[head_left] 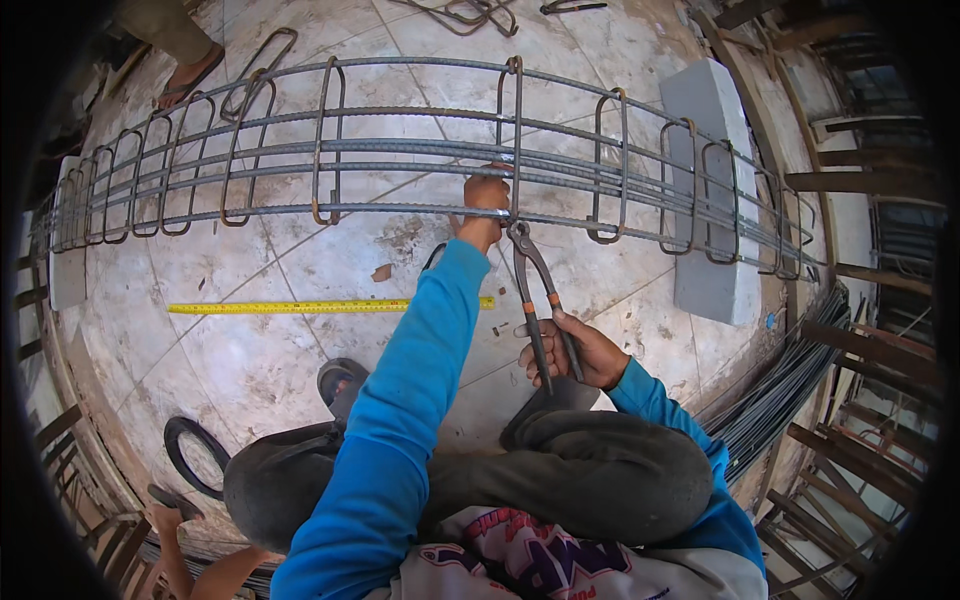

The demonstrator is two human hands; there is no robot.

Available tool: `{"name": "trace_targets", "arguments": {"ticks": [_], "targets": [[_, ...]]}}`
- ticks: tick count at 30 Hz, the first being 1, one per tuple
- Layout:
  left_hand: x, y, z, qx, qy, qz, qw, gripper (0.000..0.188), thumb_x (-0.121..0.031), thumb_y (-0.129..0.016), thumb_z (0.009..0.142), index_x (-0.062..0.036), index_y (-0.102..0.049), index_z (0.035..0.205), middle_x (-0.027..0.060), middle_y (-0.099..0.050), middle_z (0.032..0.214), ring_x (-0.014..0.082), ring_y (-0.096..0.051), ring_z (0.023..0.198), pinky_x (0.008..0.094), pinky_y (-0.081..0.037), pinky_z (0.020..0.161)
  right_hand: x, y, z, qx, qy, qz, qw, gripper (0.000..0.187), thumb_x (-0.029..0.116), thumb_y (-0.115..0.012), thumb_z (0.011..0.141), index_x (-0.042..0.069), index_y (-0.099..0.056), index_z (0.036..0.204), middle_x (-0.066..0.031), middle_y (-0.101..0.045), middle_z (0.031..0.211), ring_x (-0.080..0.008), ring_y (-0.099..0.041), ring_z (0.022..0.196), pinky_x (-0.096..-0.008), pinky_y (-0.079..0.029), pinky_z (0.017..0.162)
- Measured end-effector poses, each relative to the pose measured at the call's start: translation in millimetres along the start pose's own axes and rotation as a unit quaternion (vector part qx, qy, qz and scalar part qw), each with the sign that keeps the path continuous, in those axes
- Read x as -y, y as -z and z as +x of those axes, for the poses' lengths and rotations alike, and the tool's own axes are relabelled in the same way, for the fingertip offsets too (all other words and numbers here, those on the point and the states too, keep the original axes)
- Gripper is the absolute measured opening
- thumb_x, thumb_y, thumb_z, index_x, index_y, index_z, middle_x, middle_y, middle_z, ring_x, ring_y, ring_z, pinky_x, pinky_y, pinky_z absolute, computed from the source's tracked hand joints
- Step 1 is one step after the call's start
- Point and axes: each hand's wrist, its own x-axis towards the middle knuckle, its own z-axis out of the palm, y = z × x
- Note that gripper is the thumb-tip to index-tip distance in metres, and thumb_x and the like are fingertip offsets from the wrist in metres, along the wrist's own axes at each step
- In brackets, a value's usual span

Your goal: The person marks locations on a steel rebar cage using a piece of chalk and a yellow measuring tape, then secures rebar intersections by hand using wire and pliers.

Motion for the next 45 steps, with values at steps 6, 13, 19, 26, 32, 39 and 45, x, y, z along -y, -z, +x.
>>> {"name": "trace_targets", "arguments": {"ticks": [6,13,19,26,32,39,45], "targets": [[7,-1,2,-0.032,0.003,-0.021,0.999,0.017,-0.016,-0.052,0.09,-0.0137,-0.068,0.096,-0.0008,-0.052,0.068,0.0134,-0.044,0.055,0.0321,-0.028,0.046,1,-9,6,-0.179,0.05,-0.36,0.914,0.038,0.032,-0.07,0.087,0.006,-0.052,0.107,-0.0065,-0.064,0.072,-0.0157,-0.063,0.059,-0.0255,-0.046,0.05],[2,-3,-2,-0.018,0.018,-0.055,0.998,0.02,-0.01,-0.051,0.085,-0.0141,-0.07,0.09,-0.0008,-0.049,0.063,0.012,-0.041,0.054,0.032,-0.028,0.046,-19,-8,18,0.039,0.043,0.006,0.998,0.038,0.019,-0.062,0.087,0.003,-0.049,0.119,-0.0085,-0.056,0.079,-0.0161,-0.054,0.065,-0.0295,-0.045,0.058],[11,-2,5,-0.017,-0.052,-0.036,0.998,0.019,-0.009,-0.051,0.084,-0.0113,-0.069,0.089,0.0021,-0.054,0.07,0.0149,-0.045,0.062,0.0342,-0.031,0.053,-8,-10,8,-0.354,0.286,-0.621,0.639,0.034,0.025,-0.056,0.095,-0.002,-0.056,0.116,-0.0129,-0.061,0.093,-0.0183,-0.061,0.084,-0.0332,-0.049,0.072],[8,1,2,-0.004,0.0,-0.065,0.998,0.017,-0.015,-0.052,0.088,-0.0118,-0.068,0.093,-0.0009,-0.052,0.07,0.0122,-0.044,0.061,0.0323,-0.032,0.053,-18,17,22,0.252,-0.007,0.244,0.936,0.074,0.072,-0.034,0.09,0.004,-0.054,0.111,-0.0114,-0.061,0.075,-0.0246,-0.062,0.066,-0.0363,-0.052,0.063],[-2,0,0,0.017,-0.014,0.009,1.0,0.022,-0.013,-0.049,0.091,-0.0127,-0.069,0.099,-0.0002,-0.049,0.064,0.0121,-0.043,0.05,0.031,-0.031,0.044,-10,4,24,-0.114,0.135,-0.298,0.938,0.056,0.032,-0.078,0.081,0.004,-0.045,0.116,-0.0126,-0.063,0.085,-0.0243,-0.065,0.068,-0.0362,-0.053,0.064],[-10,-2,-9,0.014,0.019,-0.005,1.0,0.027,-0.01,-0.044,0.091,-0.0093,-0.067,0.106,-0.0034,-0.042,0.056,0.0088,-0.035,0.043,0.0287,-0.024,0.038,2,-15,12,-0.29,0.291,-0.608,0.679,0.058,0.012,-0.064,0.081,-0.001,-0.037,0.131,-0.0202,-0.059,0.111,-0.0221,-0.065,0.079,-0.0369,-0.053,0.065],[15,10,22,-0.006,0.044,-0.043,0.998,0.026,-0.007,-0.045,0.09,-0.0061,-0.064,0.109,-0.0047,-0.041,0.055,0.0069,-0.035,0.041,0.026,-0.023,0.036,2,13,20,0.164,0.066,0.105,0.979,0.063,0.036,-0.051,0.083,0.002,-0.04,0.135,-0.0229,-0.059,0.115,-0.0248,-0.063,0.074,-0.0417,-0.054,0.062]]}}
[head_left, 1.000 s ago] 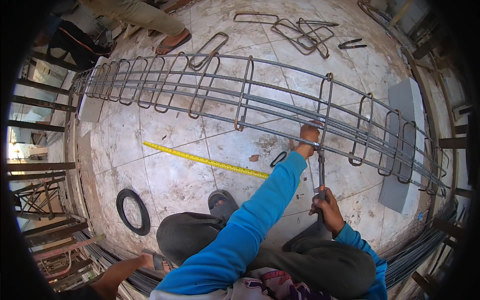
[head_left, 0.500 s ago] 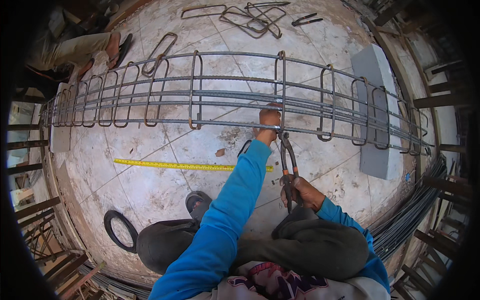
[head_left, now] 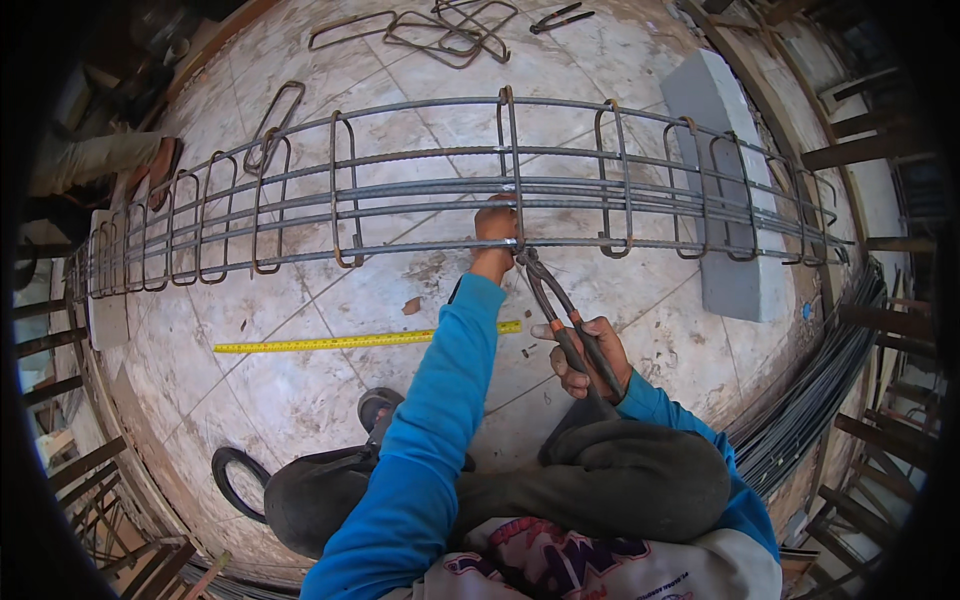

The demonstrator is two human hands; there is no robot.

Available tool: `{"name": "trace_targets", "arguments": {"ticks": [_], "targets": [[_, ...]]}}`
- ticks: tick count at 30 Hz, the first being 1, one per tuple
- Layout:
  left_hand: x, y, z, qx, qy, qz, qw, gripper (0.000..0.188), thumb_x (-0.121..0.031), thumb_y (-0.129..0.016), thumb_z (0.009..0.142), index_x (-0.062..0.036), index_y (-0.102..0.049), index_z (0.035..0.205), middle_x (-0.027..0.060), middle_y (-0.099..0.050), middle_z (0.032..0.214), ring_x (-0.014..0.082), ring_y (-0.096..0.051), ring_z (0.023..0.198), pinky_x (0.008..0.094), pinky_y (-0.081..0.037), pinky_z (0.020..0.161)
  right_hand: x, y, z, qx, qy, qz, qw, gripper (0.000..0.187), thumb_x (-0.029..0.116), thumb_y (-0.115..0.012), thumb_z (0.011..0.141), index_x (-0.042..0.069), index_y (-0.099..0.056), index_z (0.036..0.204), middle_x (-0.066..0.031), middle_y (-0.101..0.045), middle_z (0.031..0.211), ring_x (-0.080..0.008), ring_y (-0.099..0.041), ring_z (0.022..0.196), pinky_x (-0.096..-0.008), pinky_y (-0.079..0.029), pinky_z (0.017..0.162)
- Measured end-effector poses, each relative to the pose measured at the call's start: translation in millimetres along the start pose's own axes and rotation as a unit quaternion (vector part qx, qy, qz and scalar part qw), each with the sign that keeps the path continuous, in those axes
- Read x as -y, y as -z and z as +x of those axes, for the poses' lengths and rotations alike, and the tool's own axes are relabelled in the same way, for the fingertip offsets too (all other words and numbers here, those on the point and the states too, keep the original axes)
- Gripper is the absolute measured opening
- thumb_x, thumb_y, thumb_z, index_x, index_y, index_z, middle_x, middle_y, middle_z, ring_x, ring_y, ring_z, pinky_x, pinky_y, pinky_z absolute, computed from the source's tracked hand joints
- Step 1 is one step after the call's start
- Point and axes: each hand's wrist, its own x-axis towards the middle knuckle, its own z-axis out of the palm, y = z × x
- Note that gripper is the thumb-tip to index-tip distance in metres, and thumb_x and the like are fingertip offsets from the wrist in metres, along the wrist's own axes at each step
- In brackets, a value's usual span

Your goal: The person marks locations on a steel rebar cage using a piece of chalk and a yellow measuring tape, then secures rebar intersections by hand using wire and pliers.

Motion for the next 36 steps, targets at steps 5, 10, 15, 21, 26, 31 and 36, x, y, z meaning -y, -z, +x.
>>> {"name": "trace_targets", "arguments": {"ticks": [5,10,15,21,26,31,36], "targets": [[-3,1,-6,0.034,-0.02,-0.012,0.999,0.026,-0.007,-0.047,0.09,-0.007,-0.064,0.11,-0.0049,-0.041,0.056,0.0059,-0.037,0.042,0.0251,-0.024,0.037,-2,7,-3,-0.09,-0.025,-0.155,0.983,0.069,0.017,-0.049,0.081,-0.002,-0.032,0.146,-0.0212,-0.064,0.109,-0.0249,-0.062,0.094,-0.0369,-0.05,0.082],[-21,-8,-30,0.035,0.024,-0.019,0.999,0.024,-0.012,-0.048,0.092,-0.0089,-0.063,0.11,-0.0041,-0.041,0.057,0.0069,-0.035,0.043,0.0247,-0.024,0.038,0,24,-13,-0.173,-0.056,-0.466,0.866,0.049,0.004,-0.049,0.084,0.002,-0.055,0.132,-0.0079,-0.067,0.112,-0.0137,-0.056,0.097,-0.0289,-0.045,0.086],[-26,-4,-31,0.046,0.036,-0.03,0.998,0.023,-0.014,-0.049,0.091,-0.009,-0.064,0.109,-0.002,-0.043,0.061,0.0077,-0.036,0.047,0.0254,-0.024,0.04,-18,57,-21,-0.234,-0.067,-0.419,0.875,0.04,0.006,-0.05,0.086,0.002,-0.059,0.125,-0.0084,-0.068,0.112,-0.0137,-0.057,0.101,-0.0279,-0.044,0.086],[-26,-8,-33,0.042,0.01,-0.01,0.999,0.026,-0.012,-0.05,0.089,-0.007,-0.064,0.111,-0.0024,-0.041,0.059,0.0073,-0.034,0.047,0.0252,-0.022,0.042,5,86,-30,-0.332,-0.077,-0.568,0.749,0.044,0.008,-0.056,0.082,0.008,-0.059,0.126,-0.0121,-0.064,0.103,-0.0189,-0.059,0.089,-0.0339,-0.048,0.076],[-31,-3,-38,0.063,0.004,0.055,0.996,0.025,-0.019,-0.052,0.089,-0.0051,-0.065,0.105,0.0002,-0.047,0.06,0.0107,-0.042,0.048,0.0251,-0.026,0.042,23,100,-43,-0.46,0.039,-0.804,0.375,0.043,0.015,-0.061,0.084,0.013,-0.058,0.127,-0.0197,-0.054,0.098,-0.038,-0.061,0.085,-0.0473,-0.052,0.077],[-29,30,-46,0.029,-0.07,0.209,0.975,0.038,-0.037,-0.056,0.093,-0.0004,-0.066,0.095,0.0052,-0.056,0.067,0.0155,-0.054,0.056,0.0278,-0.038,0.046,25,116,-49,-0.503,0.049,-0.809,0.3,0.042,0.011,-0.064,0.083,0.014,-0.061,0.124,-0.0173,-0.055,0.1,-0.0353,-0.059,0.09,-0.046,-0.049,0.076],[-25,79,-53,0.125,-0.039,0.491,0.861,0.03,-0.029,-0.069,0.086,0.0002,-0.069,0.09,0.0022,-0.059,0.066,0.0107,-0.049,0.059,0.026,-0.043,0.055,4,112,-31,-0.385,0.256,-0.824,0.328,0.032,0.005,-0.068,0.075,0.005,-0.065,0.107,-0.0147,-0.059,0.103,-0.035,-0.056,0.091,-0.0448,-0.046,0.08]]}}
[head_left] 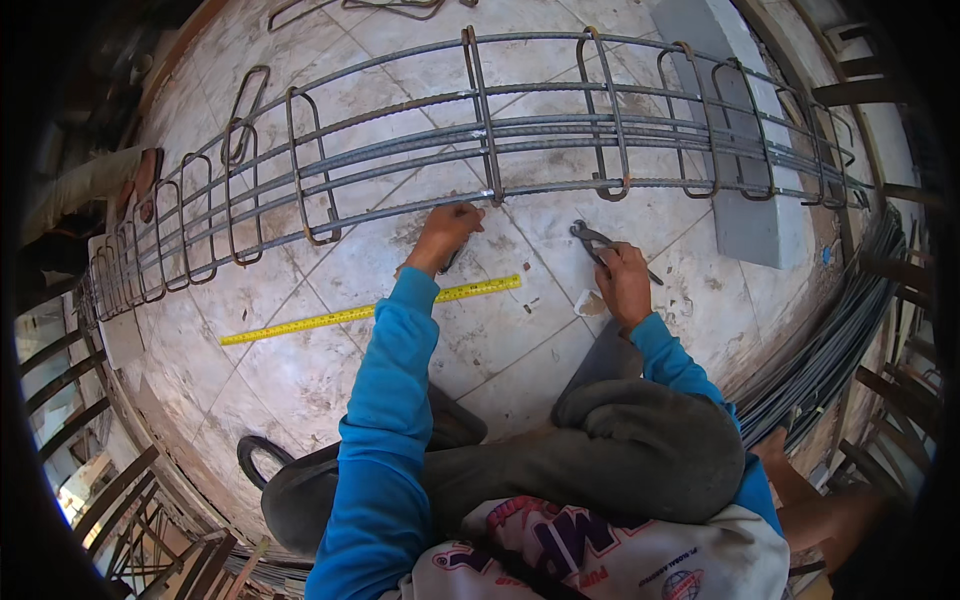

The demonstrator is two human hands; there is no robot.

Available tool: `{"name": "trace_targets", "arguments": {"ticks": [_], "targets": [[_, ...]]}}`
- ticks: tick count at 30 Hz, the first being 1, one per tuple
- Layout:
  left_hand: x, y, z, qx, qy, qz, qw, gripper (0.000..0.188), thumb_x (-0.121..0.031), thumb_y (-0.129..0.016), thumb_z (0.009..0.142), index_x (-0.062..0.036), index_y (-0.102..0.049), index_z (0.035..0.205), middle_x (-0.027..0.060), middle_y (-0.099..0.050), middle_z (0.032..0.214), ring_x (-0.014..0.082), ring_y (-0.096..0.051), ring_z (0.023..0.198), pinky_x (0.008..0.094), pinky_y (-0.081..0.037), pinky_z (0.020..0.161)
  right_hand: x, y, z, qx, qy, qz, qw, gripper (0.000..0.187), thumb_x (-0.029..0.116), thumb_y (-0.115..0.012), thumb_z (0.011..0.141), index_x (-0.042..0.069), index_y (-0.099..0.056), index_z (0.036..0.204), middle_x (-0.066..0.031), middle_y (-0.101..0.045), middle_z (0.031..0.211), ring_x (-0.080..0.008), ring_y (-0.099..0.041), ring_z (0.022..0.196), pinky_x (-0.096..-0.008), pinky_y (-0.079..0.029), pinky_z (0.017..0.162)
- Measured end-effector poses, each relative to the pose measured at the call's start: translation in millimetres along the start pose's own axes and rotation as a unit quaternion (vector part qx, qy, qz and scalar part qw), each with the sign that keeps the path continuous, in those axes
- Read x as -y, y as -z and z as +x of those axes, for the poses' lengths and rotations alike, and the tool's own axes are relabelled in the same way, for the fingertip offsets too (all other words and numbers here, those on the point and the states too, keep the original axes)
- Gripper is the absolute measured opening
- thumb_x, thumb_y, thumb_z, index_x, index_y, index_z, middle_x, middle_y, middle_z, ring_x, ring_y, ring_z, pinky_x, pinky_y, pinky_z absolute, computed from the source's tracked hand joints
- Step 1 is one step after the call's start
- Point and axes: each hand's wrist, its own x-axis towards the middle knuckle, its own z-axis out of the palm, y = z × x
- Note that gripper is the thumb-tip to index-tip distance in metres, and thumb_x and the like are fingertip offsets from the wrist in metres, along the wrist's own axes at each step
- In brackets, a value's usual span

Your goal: The person marks locations on a steel rebar cage using a piece of chalk and a yellow measuring tape, then secures rebar intersections by hand using wire and pliers.

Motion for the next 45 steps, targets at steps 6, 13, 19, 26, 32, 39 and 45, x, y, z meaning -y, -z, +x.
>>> {"name": "trace_targets", "arguments": {"ticks": [6,13,19,26,32,39,45], "targets": [[36,9,-18,-0.181,0.032,0.138,0.973,0.034,-0.031,-0.079,0.075,-0.0024,-0.065,0.086,0.0129,-0.069,0.087,0.0268,-0.065,0.082,0.0363,-0.049,0.073,47,-34,2,0.135,0.03,0.14,0.98,0.018,0.006,-0.066,0.079,0.005,-0.068,0.096,-0.0119,-0.062,0.092,-0.0314,-0.059,0.09,-0.0407,-0.05,0.079],[71,-12,-27,-0.232,-0.054,0.225,0.945,0.036,-0.026,-0.085,0.065,-0.0048,-0.062,0.084,0.0144,-0.063,0.103,0.0321,-0.058,0.1,0.0429,-0.048,0.079,56,-39,24,0.172,-0.02,0.18,0.968,0.018,0.011,-0.063,0.084,0.003,-0.068,0.1,-0.0152,-0.063,0.095,-0.033,-0.061,0.086,-0.0404,-0.05,0.078],[42,8,-41,0.095,0.014,-0.055,0.994,0.025,-0.013,-0.078,0.071,-0.0043,-0.058,0.083,0.0073,-0.064,0.084,0.0194,-0.062,0.073,0.0323,-0.05,0.059,93,-35,60,0.234,-0.309,0.453,0.803,0.041,0.027,-0.057,0.097,0.0,-0.055,0.128,-0.0121,-0.064,0.105,-0.0192,-0.063,0.074,-0.0302,-0.053,0.06],[-46,22,-84,0.366,-0.09,-0.307,0.874,0.036,-0.012,-0.07,0.082,-0.0062,-0.058,0.116,0.0,-0.062,0.081,0.0096,-0.06,0.071,0.0245,-0.052,0.058,179,68,93,0.169,-0.107,0.432,0.88,0.037,0.033,-0.05,0.101,0.002,-0.057,0.122,-0.0054,-0.061,0.086,-0.007,-0.051,0.06,-0.0219,-0.046,0.05],[-92,50,-88,0.226,-0.231,-0.716,0.619,0.023,-0.007,-0.059,0.091,-0.0069,-0.059,0.114,0.0039,-0.065,0.092,0.0125,-0.065,0.078,0.0252,-0.055,0.065,297,142,224,0.214,0.013,0.532,0.819,0.031,0.03,-0.051,0.101,0.003,-0.063,0.111,-0.0065,-0.061,0.075,-0.0063,-0.052,0.053,-0.0211,-0.044,0.044],[-116,135,-69,-0.065,-0.186,-0.932,0.304,0.02,-0.005,-0.047,0.097,0.0092,-0.05,0.109,0.0204,-0.062,0.104,0.0288,-0.065,0.097,0.0355,-0.058,0.09,390,146,276,0.109,0.314,0.285,0.899,0.033,0.03,-0.049,0.102,-0.001,-0.06,0.096,-0.0121,-0.064,0.079,-0.0129,-0.062,0.061,-0.0244,-0.053,0.055],[-122,163,-81,-0.268,-0.205,-0.859,0.384,0.028,-0.005,-0.043,0.098,0.0134,-0.045,0.119,0.0213,-0.058,0.111,0.0265,-0.06,0.105,0.035,-0.056,0.093,360,132,261,0.124,0.244,0.407,0.871,0.03,0.028,-0.056,0.099,0.002,-0.061,0.085,-0.0074,-0.065,0.073,-0.0114,-0.062,0.06,-0.0236,-0.051,0.054]]}}
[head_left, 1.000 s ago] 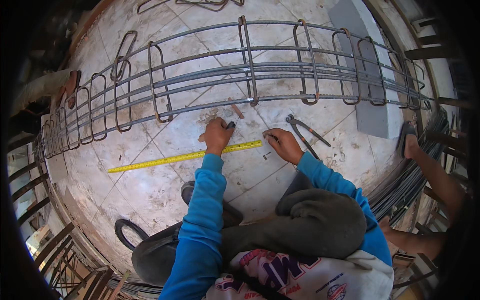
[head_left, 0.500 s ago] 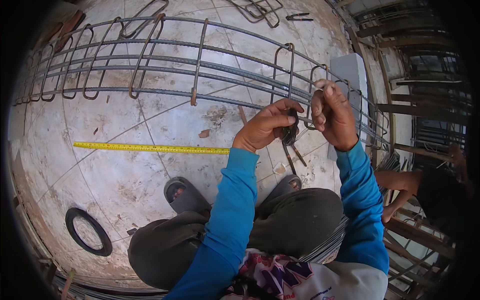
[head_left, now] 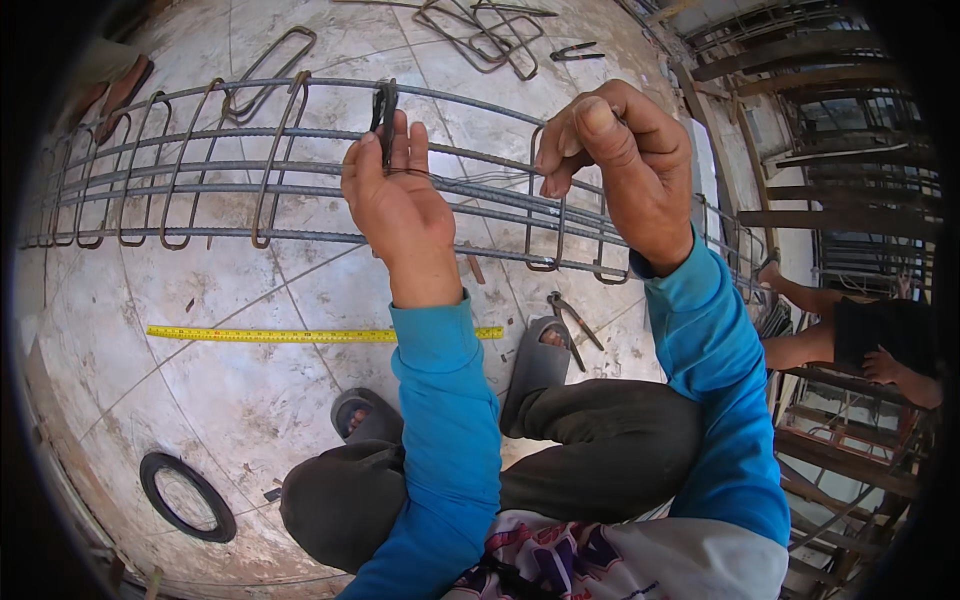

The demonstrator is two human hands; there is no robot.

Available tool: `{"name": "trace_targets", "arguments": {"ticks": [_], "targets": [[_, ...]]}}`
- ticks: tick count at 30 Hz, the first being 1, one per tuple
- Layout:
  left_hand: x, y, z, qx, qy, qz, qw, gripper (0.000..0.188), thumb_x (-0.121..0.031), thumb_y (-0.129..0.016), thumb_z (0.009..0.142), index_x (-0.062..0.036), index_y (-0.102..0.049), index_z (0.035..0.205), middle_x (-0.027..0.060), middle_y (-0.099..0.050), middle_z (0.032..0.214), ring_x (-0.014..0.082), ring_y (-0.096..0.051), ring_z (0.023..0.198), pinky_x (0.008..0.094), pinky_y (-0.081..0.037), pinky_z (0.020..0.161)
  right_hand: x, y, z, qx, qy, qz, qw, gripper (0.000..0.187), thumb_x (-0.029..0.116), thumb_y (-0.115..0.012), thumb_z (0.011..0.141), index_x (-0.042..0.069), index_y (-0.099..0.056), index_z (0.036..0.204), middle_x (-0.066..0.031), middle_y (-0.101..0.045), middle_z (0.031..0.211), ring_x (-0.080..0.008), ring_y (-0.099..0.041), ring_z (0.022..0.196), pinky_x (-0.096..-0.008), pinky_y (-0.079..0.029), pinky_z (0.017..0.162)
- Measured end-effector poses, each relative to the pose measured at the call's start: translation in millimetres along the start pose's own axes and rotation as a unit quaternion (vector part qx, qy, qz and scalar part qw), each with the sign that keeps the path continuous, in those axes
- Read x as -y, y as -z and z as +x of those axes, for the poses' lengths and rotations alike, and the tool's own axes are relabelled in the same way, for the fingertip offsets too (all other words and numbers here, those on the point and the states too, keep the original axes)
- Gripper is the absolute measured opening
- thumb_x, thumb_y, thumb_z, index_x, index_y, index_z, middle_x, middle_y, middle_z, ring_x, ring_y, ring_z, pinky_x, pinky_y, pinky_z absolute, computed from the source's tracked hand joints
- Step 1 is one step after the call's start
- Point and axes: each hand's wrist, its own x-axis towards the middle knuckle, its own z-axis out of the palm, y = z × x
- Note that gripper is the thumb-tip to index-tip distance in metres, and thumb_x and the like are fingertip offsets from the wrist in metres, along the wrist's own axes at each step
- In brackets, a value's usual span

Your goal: The person marks locations on a steel rebar cage using a piece of chalk and a yellow measuring tape, then secures rebar intersections by hand using wire and pliers.

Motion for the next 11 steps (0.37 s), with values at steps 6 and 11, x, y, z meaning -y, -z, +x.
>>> {"name": "trace_targets", "arguments": {"ticks": [6,11], "targets": [[6,11,-26,0.368,-0.288,0.569,0.677,0.032,-0.015,-0.05,0.092,-0.0039,-0.064,0.118,0.0135,-0.049,0.14,0.0301,-0.036,0.136,0.0379,-0.023,0.113,-18,54,-3,-0.057,-0.101,0.145,0.983,0.039,0.037,-0.044,0.103,0.004,-0.048,0.082,-0.0087,-0.058,0.07,-0.0108,-0.05,0.05,-0.0265,-0.051,0.049],[3,-35,-51,0.538,-0.124,0.581,0.598,0.043,-0.049,-0.046,0.097,-0.0121,-0.064,0.109,0.003,-0.067,0.11,0.0313,-0.049,0.126,0.0556,-0.003,0.116,-35,89,32,-0.099,-0.135,0.266,0.949,0.04,0.044,-0.04,0.102,0.012,-0.042,0.08,-0.0021,-0.048,0.061,-0.0043,-0.041,0.042,-0.0204,-0.045,0.039]]}}
